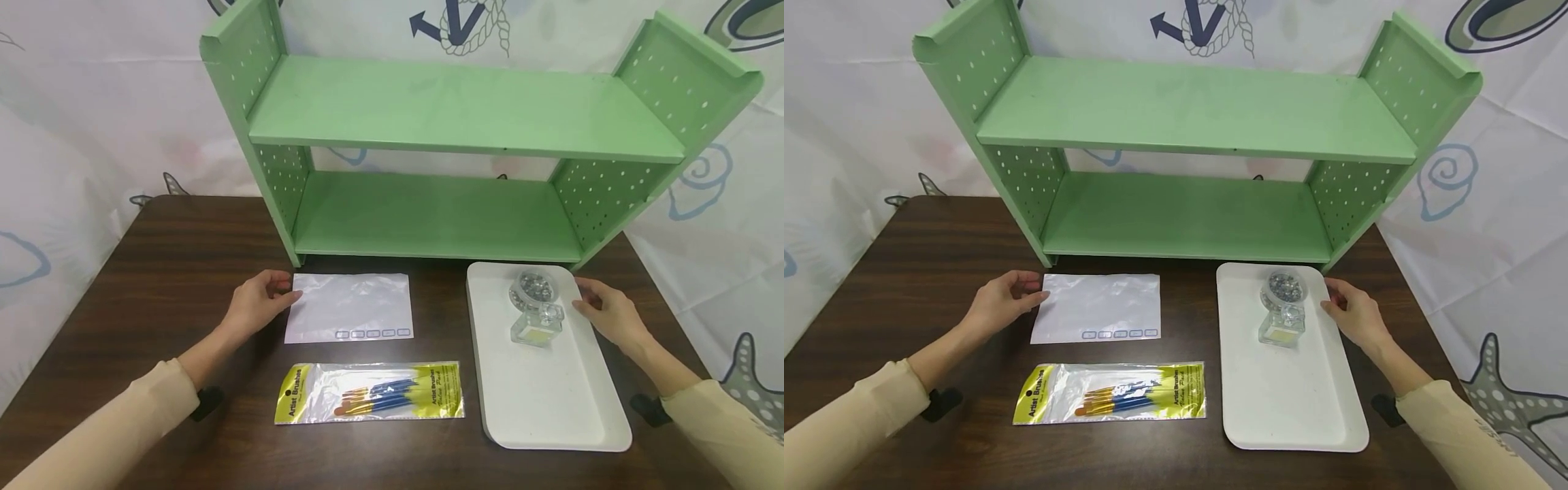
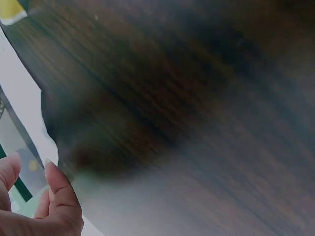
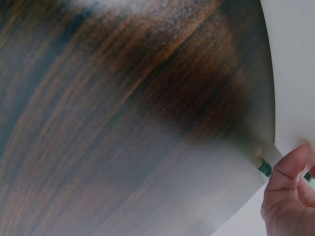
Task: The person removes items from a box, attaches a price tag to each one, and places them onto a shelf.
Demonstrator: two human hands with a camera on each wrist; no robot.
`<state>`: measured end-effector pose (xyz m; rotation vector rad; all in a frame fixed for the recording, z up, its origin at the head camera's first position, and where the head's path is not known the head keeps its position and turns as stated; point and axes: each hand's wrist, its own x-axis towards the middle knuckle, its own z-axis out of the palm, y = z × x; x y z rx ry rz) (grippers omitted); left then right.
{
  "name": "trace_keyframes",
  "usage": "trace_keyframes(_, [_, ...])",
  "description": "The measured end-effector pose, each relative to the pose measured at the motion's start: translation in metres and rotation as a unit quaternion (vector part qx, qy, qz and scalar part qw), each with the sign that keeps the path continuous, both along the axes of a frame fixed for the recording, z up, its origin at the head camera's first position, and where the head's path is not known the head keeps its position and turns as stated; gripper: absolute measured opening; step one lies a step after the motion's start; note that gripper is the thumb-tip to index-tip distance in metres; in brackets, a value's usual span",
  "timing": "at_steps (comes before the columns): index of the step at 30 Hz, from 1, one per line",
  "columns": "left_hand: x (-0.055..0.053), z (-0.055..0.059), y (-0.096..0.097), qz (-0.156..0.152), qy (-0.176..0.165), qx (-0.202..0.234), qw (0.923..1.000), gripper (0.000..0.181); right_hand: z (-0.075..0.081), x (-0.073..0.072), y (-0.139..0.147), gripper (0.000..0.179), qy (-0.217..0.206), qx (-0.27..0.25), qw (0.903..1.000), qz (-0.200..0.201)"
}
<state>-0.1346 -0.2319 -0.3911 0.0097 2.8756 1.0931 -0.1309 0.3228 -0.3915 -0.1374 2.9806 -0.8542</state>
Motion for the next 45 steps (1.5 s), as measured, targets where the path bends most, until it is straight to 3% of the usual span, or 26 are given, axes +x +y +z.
trace_keyframes(7, [-0.010,-0.007,0.000,0.017,-0.021,-0.006,0.9996,0.047,0.000,0.000,0.000,0.044,-0.002,-0.007,1.0000,0.000])
trace_keyframes(15, [-0.017,-0.013,0.002,0.019,-0.004,-0.023,0.9996,0.043,0.001,0.002,0.000,0.044,-0.003,-0.011,0.9999,0.001])
trace_keyframes(28, [-0.018,-0.019,0.004,0.031,0.007,-0.031,0.9990,0.038,0.000,0.001,0.001,0.045,-0.002,-0.015,0.9999,0.003])
trace_keyframes(38, [-0.016,-0.021,0.004,0.033,0.020,-0.034,0.9987,0.036,0.002,0.000,0.003,0.050,-0.051,-0.016,0.9986,-0.002])
trace_keyframes(45, [-0.016,-0.022,0.004,0.034,0.025,-0.036,0.9984,0.033,0.005,0.000,0.003,0.051,-0.055,-0.015,0.9984,-0.003])
